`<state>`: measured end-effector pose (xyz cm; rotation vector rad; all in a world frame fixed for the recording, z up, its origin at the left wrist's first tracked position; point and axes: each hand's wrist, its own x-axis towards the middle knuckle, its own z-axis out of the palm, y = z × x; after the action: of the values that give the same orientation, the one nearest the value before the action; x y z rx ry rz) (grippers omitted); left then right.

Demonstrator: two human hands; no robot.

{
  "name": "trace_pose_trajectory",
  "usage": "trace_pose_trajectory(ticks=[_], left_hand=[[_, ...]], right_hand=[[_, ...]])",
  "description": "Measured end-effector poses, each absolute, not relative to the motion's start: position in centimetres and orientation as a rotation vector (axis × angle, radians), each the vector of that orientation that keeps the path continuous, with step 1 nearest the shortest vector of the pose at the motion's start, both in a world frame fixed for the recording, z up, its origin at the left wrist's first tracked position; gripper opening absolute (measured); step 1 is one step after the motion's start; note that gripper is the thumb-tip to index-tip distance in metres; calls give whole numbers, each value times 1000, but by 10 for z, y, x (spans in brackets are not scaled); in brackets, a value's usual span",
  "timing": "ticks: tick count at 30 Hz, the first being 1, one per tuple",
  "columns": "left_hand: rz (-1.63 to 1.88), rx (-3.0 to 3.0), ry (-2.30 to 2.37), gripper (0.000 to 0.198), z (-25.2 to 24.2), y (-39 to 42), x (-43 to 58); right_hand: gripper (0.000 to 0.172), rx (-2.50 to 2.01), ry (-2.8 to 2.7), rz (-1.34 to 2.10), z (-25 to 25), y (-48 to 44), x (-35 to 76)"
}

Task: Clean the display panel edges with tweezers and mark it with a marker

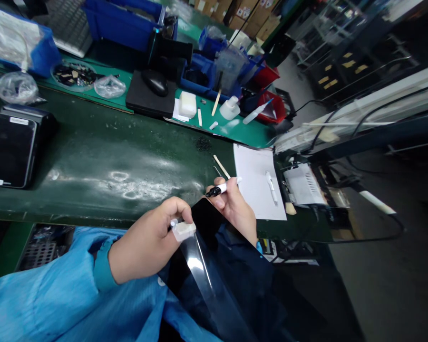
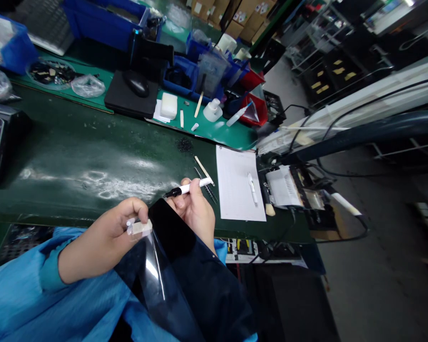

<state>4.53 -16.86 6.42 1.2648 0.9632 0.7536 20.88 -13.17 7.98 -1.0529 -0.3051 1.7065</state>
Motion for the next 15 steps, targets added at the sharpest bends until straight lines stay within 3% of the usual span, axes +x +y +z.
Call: trace_pose_trajectory(ticks=[15], left_hand=[[749, 1284, 961, 5, 64, -169, 45]], right_hand=[[33, -1046, -334, 1733, 76, -132, 211]])
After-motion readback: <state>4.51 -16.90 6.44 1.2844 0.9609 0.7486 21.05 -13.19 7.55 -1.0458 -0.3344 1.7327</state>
